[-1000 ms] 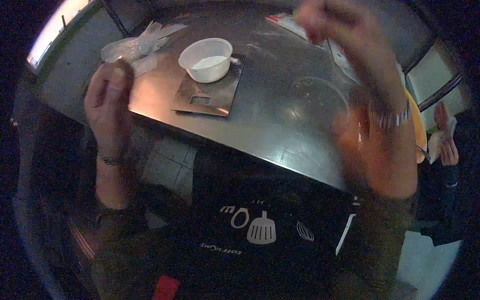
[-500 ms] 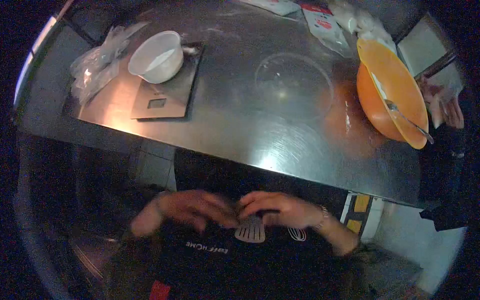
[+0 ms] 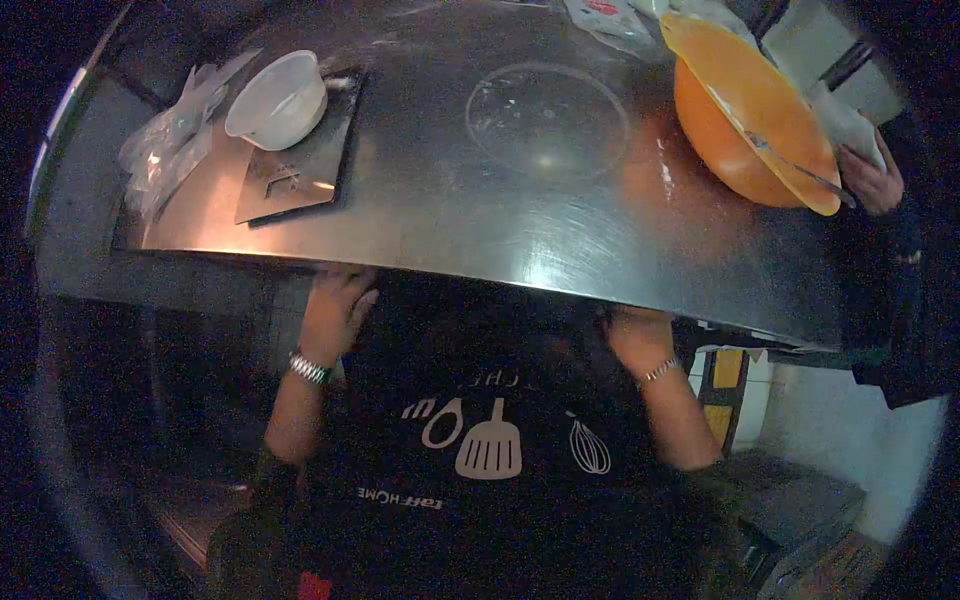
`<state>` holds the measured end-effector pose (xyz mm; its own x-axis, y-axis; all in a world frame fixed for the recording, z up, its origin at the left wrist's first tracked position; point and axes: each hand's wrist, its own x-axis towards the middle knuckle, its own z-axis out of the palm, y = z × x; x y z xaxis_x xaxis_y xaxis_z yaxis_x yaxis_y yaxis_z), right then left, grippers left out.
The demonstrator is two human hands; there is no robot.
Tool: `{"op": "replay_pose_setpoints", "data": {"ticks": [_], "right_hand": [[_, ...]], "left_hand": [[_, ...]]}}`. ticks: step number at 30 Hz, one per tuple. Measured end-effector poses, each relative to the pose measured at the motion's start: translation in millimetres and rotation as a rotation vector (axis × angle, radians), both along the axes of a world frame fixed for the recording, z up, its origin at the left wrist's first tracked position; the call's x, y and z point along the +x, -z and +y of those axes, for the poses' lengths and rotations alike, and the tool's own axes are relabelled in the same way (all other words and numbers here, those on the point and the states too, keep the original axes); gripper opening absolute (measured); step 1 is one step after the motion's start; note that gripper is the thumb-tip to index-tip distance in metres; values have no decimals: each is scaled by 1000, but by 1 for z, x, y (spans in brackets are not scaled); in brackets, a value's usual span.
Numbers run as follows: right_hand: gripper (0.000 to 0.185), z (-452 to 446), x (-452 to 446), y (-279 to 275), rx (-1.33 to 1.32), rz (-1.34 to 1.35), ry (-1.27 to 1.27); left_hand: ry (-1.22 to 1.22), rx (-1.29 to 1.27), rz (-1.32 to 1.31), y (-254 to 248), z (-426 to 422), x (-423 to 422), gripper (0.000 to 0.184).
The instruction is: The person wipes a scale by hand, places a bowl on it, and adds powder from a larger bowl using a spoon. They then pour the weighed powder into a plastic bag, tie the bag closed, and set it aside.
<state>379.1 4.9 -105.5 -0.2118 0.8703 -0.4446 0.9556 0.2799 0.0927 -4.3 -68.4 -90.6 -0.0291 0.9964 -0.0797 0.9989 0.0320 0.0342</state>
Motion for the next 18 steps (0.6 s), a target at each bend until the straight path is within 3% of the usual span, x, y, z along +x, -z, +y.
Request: {"op": "replay_pose_setpoints", "data": {"ticks": [2,4,5,7,8,10,12,14,15,18], "right_hand": [[49,-22,2,-20,46,75,-48],[44,-41,7,-29,240,598,-415],[44,-46,7,-40,232,599,-416],[46,-52,9,-66,-347,1117,-37],[46,-54,13,-76,-352,1111,-28],[49,-51,18,-94,-604,1421,7],[48,-46,20,-108,-560,1508,-88],[47,-36,21,-119,-493,1684,-232],[48,-33,16,-126,-352,1706,-301],[50,-10,19,-143,-335,1683,-449]], "left_hand": [[183,56,-365,-12,-24,1,34],[113,23,-521,-25,-41,-7,33],[53,-5,-675,-32,-47,-12,33],[-28,29,-802,-54,-52,-22,34],[-107,60,-926,-63,-55,-27,34],[-86,122,-1070,-73,-55,-40,35],[-59,208,-1203,-76,-52,-49,36],[0,494,-1514,-76,-49,-61,36],[8,549,-1597,-77,-47,-72,33],[65,765,-1667,-101,-30,-83,31]]}}
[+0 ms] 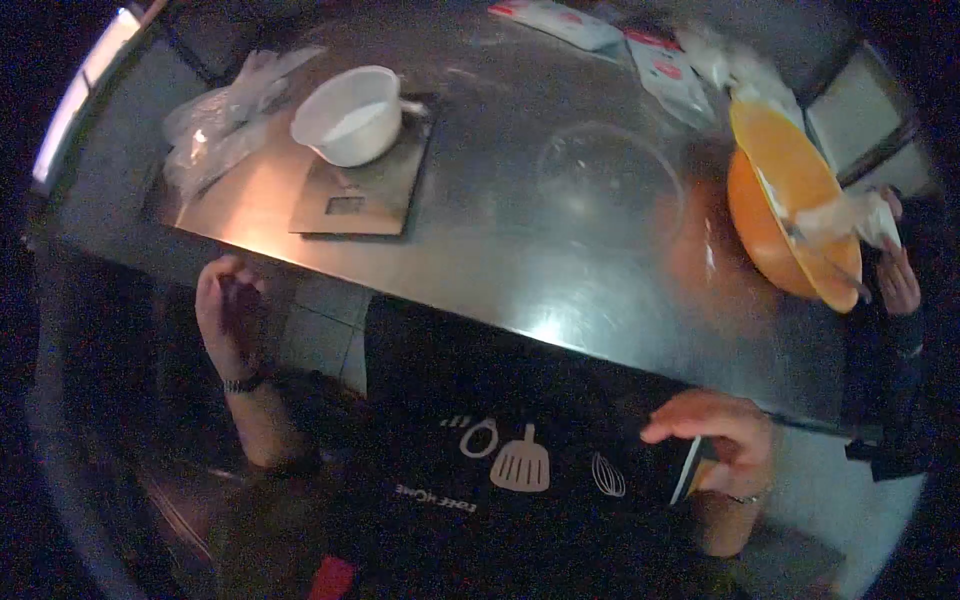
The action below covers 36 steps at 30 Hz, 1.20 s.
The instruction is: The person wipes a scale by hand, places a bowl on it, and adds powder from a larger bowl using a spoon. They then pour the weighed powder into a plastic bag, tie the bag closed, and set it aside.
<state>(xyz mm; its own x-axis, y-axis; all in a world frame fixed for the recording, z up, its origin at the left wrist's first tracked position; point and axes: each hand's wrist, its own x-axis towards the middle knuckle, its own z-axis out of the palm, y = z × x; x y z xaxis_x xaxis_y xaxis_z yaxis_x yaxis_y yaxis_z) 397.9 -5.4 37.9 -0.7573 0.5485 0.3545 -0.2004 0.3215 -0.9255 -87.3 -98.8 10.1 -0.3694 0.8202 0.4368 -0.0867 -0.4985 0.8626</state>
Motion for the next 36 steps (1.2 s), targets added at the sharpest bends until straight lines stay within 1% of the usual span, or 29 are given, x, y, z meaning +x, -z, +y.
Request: {"op": "replay_pose_setpoints", "data": {"ticks": [1,3,4,5,6,7,8,9,10,11,12,13,14,15,16,17,18,19,20,21,22,24,26,28,29,30,33,35,36], "right_hand": [[50,7,-3,-8,13,8,-19],[45,20,-8,-26,153,-51,0],[45,27,-11,-37,163,-45,-12],[45,36,-16,-48,249,-155,0],[45,45,-20,-60,336,-265,15],[45,50,-26,-72,305,-344,31],[45,55,-33,-81,311,-339,21],[41,59,-41,-88,445,-448,80],[38,63,-50,-93,580,-553,144],[40,68,-59,-95,673,-599,187],[40,75,-62,-91,682,-593,184],[38,84,-64,-81,584,-553,151],[37,94,-67,-71,488,-512,117],[37,99,-69,-62,496,-505,109],[36,101,-68,-53,354,-474,97],[34,102,-69,-46,212,-440,87],[34,104,-69,-46,210,-432,81],[33,104,-70,-49,264,-480,79],[32,104,-71,-51,317,-529,79],[32,103,-71,-52,312,-524,78],[33,102,-72,-52,333,-557,103],[33,101,-70,-49,356,-592,126],[32,101,-68,-47,470,-667,177],[31,104,-68,-49,456,-665,184],[30,104,-68,-51,435,-663,192],[30,104,-67,-51,432,-660,195],[31,109,-67,-51,472,-685,238],[29,110,-68,-49,374,-680,247],[29,111,-68,-45,376,-676,249]], "left_hand": [[-19,13,8,-6,7,-3,31],[-287,-39,22,-19,25,-7,28],[-346,-66,71,-27,38,-5,29],[-406,-97,120,-33,53,-2,31],[-380,-107,242,-36,71,-3,38],[-354,-121,364,-37,88,-6,46],[-305,-171,461,-33,102,-13,66],[-343,-225,636,-36,113,-8,82],[-396,-248,744,-42,124,3,91],[-360,-213,764,-41,131,6,91],[-323,-178,782,-40,137,6,91],[-335,-172,785,-41,140,10,91],[-365,-222,745,-42,141,16,81],[-393,-276,703,-41,139,20,72],[-404,-278,705,-40,137,19,72],[-478,-328,778,-37,135,17,63],[-547,-384,852,-36,133,16,53],[-550,-388,860,-36,132,15,53],[-603,-332,861,-36,131,15,49],[-655,-275,860,-36,130,15,44],[-658,-276,864,-38,128,15,44],[-742,-159,866,-43,124,16,44],[-762,-153,921,-44,122,14,43],[-861,-229,906,-46,119,11,41],[-850,-189,804,-47,119,-2,39],[-876,-220,747,-48,117,-11,38],[-900,-145,805,-51,125,-25,38],[-1002,-182,860,-56,135,-34,37],[-1004,-179,863,-62,142,-42,37]]}}
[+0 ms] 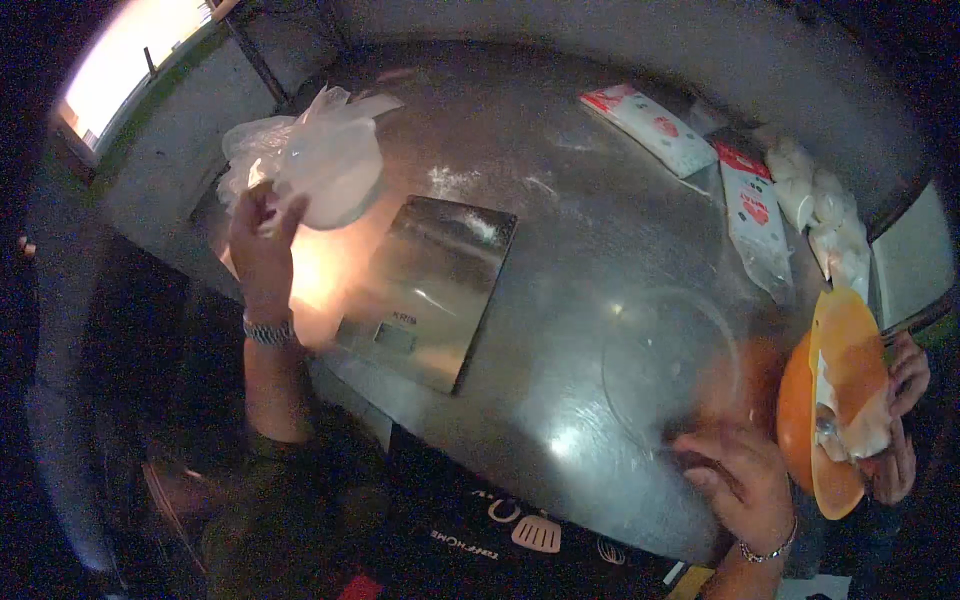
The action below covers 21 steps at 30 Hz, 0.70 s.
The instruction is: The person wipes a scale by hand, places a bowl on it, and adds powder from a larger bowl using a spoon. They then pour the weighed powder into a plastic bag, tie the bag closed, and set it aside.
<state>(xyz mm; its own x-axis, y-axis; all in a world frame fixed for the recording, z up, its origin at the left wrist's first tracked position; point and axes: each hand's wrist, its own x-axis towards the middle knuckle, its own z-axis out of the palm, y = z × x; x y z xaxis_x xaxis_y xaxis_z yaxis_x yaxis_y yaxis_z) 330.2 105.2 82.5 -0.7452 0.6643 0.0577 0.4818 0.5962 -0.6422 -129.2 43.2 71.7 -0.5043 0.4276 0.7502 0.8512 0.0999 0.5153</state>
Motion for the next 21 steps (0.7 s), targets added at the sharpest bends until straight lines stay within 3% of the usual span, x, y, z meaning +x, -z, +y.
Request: {"op": "replay_pose_setpoints", "data": {"ticks": [5,10,12,13,15,19,21], "right_hand": [[21,6,3,13,119,59,106],[24,0,18,20,356,-32,291],[23,2,25,28,148,155,426],[22,1,34,45,275,223,539],[21,-1,28,46,292,217,439],[21,5,5,39,289,186,387],[20,7,6,46,286,179,381]], "left_hand": [[43,60,100,-32,49,-39,40],[97,126,112,-13,69,-44,41],[276,78,59,-3,66,-47,38],[344,67,40,-2,62,-50,36],[541,77,-93,1,55,-49,37],[444,338,-177,15,40,-70,44],[269,471,-376,19,22,-84,46]]}}
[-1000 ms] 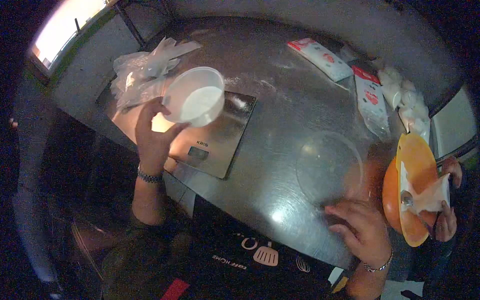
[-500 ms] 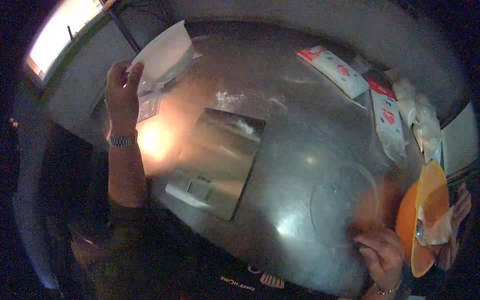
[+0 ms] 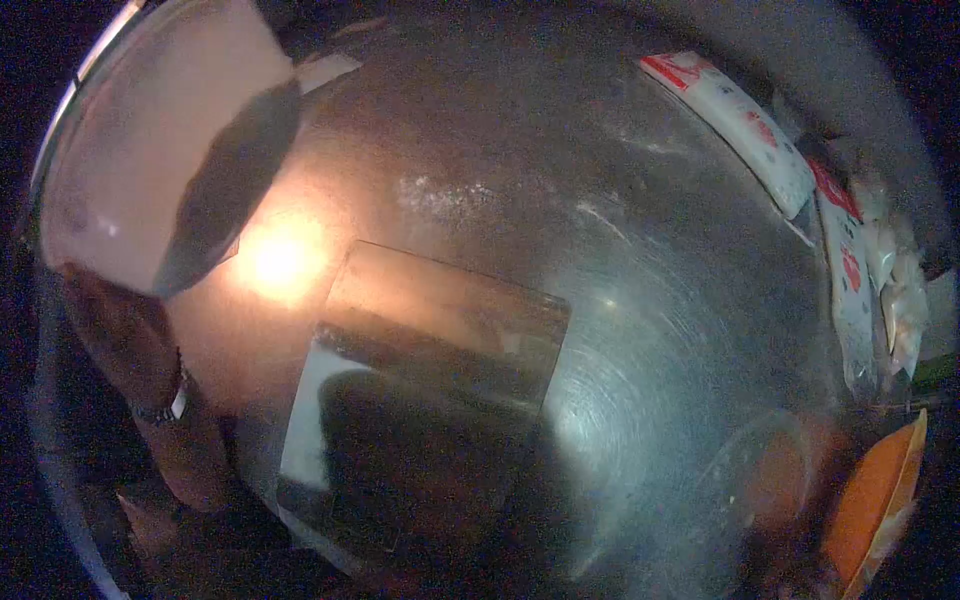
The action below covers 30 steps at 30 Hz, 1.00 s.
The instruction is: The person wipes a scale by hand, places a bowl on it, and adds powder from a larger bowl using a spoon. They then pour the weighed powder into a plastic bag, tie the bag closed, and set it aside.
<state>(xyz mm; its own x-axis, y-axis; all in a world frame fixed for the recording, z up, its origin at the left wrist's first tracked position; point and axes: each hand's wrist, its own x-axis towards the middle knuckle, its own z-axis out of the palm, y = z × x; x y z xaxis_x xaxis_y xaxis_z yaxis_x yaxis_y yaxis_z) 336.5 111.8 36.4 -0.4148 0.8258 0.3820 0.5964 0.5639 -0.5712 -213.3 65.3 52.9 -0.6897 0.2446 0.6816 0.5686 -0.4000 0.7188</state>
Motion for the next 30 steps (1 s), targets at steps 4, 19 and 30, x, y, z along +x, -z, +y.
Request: {"op": "replay_pose_setpoints", "data": {"ticks": [4,19,30], "right_hand": [[19,4,-4,1,3,-8,-18],[7,-1,3,-24,87,-171,-144],[8,-3,-12,-34,84,-101,-262]], "left_hand": [[124,12,55,1,7,6,48],[780,-588,851,-23,43,36,45],[668,-864,918,-31,24,194,40]]}}
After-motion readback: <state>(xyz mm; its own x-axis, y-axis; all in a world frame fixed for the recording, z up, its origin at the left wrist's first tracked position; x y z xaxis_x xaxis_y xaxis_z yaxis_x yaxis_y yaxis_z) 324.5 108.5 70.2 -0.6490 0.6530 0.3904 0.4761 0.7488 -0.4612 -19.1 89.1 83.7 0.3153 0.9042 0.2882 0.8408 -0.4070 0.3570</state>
